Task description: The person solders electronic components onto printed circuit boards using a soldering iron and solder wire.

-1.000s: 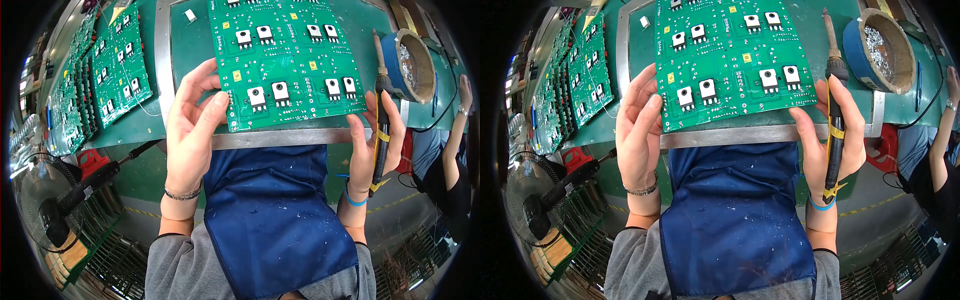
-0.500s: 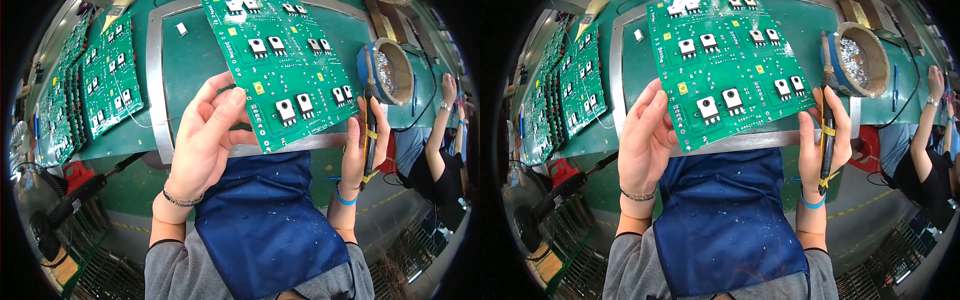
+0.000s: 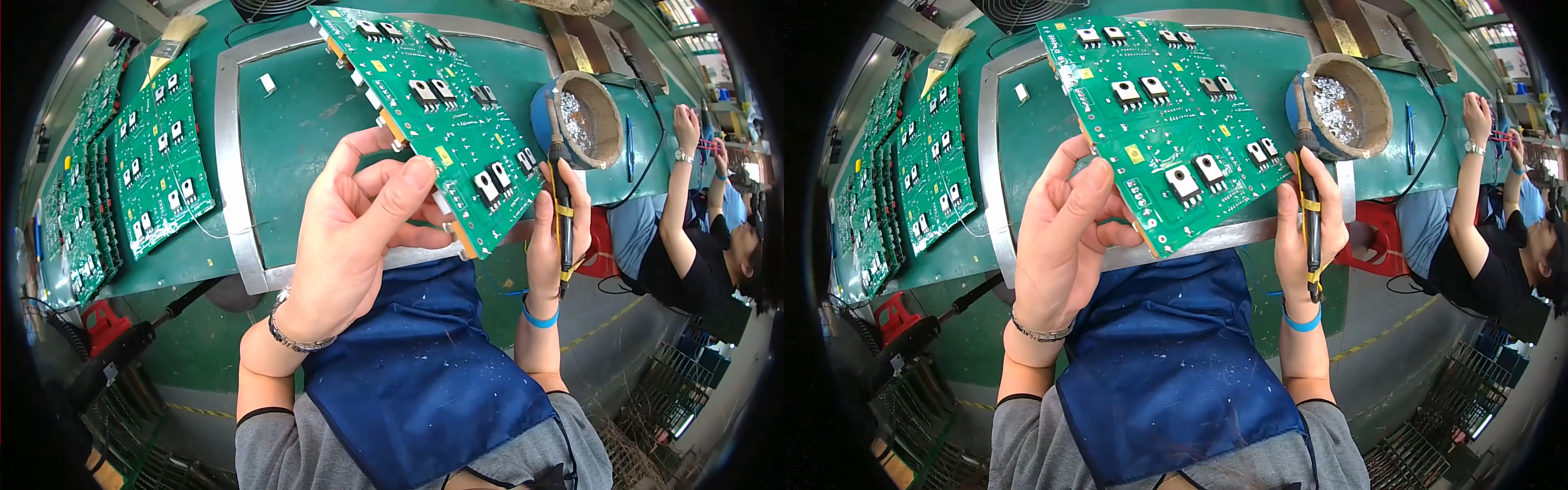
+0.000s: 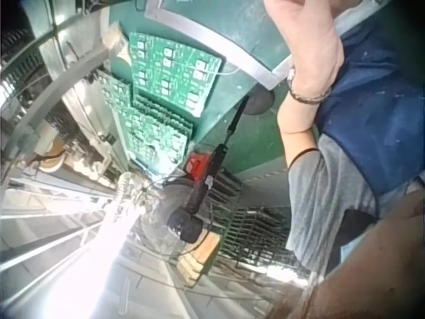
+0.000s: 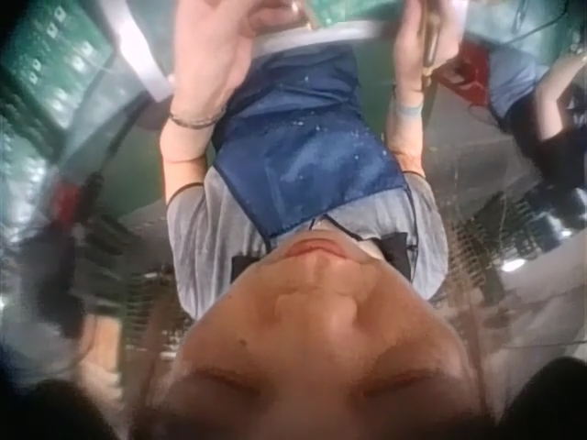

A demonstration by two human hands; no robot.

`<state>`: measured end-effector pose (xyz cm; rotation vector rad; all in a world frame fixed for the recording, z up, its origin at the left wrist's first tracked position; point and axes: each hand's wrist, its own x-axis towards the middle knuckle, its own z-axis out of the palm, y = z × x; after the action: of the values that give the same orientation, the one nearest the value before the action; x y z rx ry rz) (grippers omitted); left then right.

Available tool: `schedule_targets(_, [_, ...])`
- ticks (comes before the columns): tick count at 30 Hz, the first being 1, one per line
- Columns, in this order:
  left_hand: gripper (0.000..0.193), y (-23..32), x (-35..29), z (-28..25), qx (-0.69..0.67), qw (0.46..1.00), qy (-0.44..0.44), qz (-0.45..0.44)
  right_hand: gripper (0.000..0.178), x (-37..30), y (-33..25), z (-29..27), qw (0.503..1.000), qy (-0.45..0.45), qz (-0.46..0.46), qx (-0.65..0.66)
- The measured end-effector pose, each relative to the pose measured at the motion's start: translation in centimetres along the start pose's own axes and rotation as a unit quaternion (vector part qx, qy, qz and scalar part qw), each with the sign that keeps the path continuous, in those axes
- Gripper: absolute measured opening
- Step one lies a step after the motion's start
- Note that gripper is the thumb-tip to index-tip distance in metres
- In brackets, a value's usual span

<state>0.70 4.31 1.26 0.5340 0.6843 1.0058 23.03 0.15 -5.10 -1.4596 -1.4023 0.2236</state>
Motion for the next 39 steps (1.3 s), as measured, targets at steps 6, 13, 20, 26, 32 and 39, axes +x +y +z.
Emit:
schedule_targets(6, [0.041,-0.3,0.1,0.5,-0.023,0.999,-0.022,-0.005,0.032,-0.2,-0.4,-0.3,0.999,-0.035,0.039,-0.008])
schedule_targets(13, [0.041,-0.6,0.1,0.8,-0.016,1.0,-0.022,-0.007,0.031,-0.1,0.0,0.0,0.999,0.004,0.012,-0.047])
schedule_targets(20, [0.04,-0.8,0.5,1.4,-0.016,0.999,-0.03,0.001,0.03,0.0,0.2,-0.3,0.998,-0.001,0.01,-0.07])
schedule_targets(26, [0.039,-1.2,0.4,1.8,-0.022,0.999,-0.028,-0.004,0.028,0.0,0.4,-0.2,0.998,0.005,0.012,-0.061])
schedule_targets(32, [0.039,-1.5,0.2,1.5,-0.031,0.998,-0.057,0.002,0.028,-0.1,0.6,-0.2,0.999,0.0,0.02,-0.047])
schedule_targets(39, [0.04,-1.4,0.2,1.4,-0.039,0.997,-0.063,-0.001,0.028,-0.3,0.7,-0.1,0.998,0.003,0.017,-0.059])
